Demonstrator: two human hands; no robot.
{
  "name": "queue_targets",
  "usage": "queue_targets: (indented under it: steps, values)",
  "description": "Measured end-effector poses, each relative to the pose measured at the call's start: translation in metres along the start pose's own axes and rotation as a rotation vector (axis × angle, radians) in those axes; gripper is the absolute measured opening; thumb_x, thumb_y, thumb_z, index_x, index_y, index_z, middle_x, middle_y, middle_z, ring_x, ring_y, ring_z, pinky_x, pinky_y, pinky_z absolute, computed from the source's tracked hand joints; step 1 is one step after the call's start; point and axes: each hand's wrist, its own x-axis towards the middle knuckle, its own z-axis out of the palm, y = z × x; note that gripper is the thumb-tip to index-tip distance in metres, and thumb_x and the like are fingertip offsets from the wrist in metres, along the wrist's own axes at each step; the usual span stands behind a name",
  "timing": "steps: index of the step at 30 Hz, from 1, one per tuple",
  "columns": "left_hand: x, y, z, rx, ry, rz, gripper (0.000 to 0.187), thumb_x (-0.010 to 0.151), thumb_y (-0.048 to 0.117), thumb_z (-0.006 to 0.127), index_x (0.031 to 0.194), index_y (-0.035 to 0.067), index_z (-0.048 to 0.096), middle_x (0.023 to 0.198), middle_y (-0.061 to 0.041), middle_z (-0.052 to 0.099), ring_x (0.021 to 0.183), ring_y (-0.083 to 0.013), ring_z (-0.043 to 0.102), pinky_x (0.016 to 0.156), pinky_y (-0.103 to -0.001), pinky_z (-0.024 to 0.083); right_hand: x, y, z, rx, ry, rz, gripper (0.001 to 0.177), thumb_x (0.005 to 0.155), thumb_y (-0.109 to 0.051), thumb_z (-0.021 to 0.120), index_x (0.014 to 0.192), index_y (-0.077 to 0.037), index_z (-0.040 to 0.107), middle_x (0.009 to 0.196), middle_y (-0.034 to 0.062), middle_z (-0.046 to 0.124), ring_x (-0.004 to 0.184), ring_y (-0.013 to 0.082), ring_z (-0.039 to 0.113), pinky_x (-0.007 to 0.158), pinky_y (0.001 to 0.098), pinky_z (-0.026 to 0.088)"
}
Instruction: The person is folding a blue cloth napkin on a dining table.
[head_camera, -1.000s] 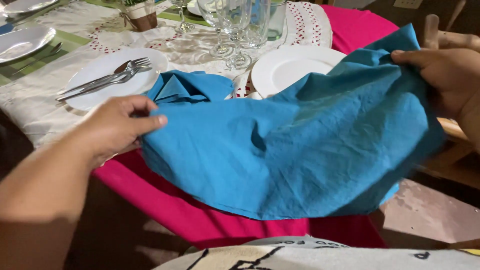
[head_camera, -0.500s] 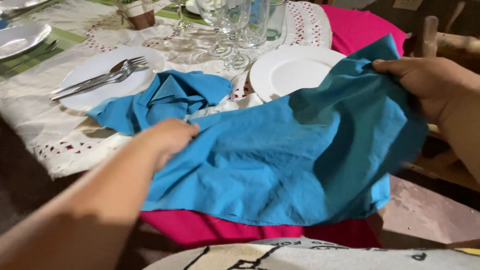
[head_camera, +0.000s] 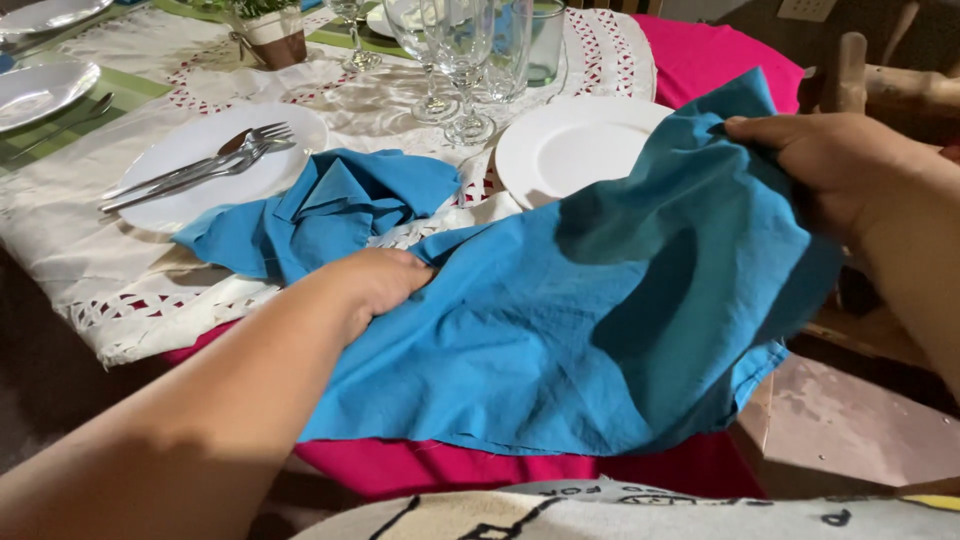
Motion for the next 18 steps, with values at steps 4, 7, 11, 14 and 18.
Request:
queue_targets:
  steps: [4, 7, 11, 14, 18]
  values:
    - [0.001, 0.001, 0.001, -0.092, 0.066, -0.011, 0.039, 0.087, 0.033, 0.071, 0.115, 0.006, 0.076, 0.100, -0.016, 0.080, 0.076, -0.0299, 0.075, 0.069, -0.052, 0.062, 0.016, 0.006, 0.002, 0.007, -0.107, 0.021, 0.026, 0.101, -0.039, 0.067, 0.097, -0.014, 0.074, 0.082, 0.0041, 0.074, 0.059, 0.0155, 0.065, 0.060, 0.0315, 0.057]
    - [-0.012, 0.007, 0.006, -0.036, 0.215, -0.009, 0.041, 0.088, 0.034, 0.077, 0.116, 0.005, 0.072, 0.103, -0.016, 0.078, 0.078, -0.0307, 0.074, 0.072, -0.052, 0.061, 0.008, 0.005, 0.010, -0.042, -0.068, -0.018, 0.027, 0.100, -0.038, 0.067, 0.099, -0.012, 0.076, 0.084, 0.0032, 0.074, 0.063, 0.0148, 0.064, 0.062, 0.0301, 0.056]
    - [-0.002, -0.001, 0.003, -0.039, 0.310, 0.065, 0.033, 0.090, 0.032, 0.076, 0.108, 0.005, 0.071, 0.100, -0.015, 0.076, 0.080, -0.0303, 0.072, 0.073, -0.049, 0.061, 0.000, 0.003, 0.014, -0.088, -0.048, 0.000, 0.032, 0.099, -0.038, 0.068, 0.097, -0.006, 0.073, 0.085, 0.0058, 0.075, 0.065, 0.0176, 0.066, 0.065, 0.0328, 0.057]
    - [0.021, -0.012, -0.021, -0.154, 0.285, 0.206, 0.026, 0.092, 0.029, 0.073, 0.102, 0.006, 0.070, 0.096, -0.015, 0.074, 0.080, -0.0285, 0.068, 0.071, -0.047, 0.058, -0.012, -0.004, 0.014, -0.120, -0.023, 0.024, 0.033, 0.099, -0.040, 0.067, 0.097, -0.007, 0.073, 0.085, 0.0076, 0.075, 0.064, 0.0194, 0.066, 0.065, 0.0357, 0.056]
    - [-0.003, 0.007, -0.066, -0.517, 0.201, 0.374, 0.018, 0.093, 0.029, 0.071, 0.106, 0.018, 0.065, 0.101, -0.003, 0.073, 0.091, -0.0210, 0.068, 0.072, -0.038, 0.052, -0.026, -0.013, 0.007, -0.103, 0.151, 0.057, 0.032, 0.099, -0.042, 0.065, 0.107, -0.011, 0.070, 0.100, 0.0099, 0.075, 0.077, 0.0217, 0.070, 0.074, 0.0394, 0.060]
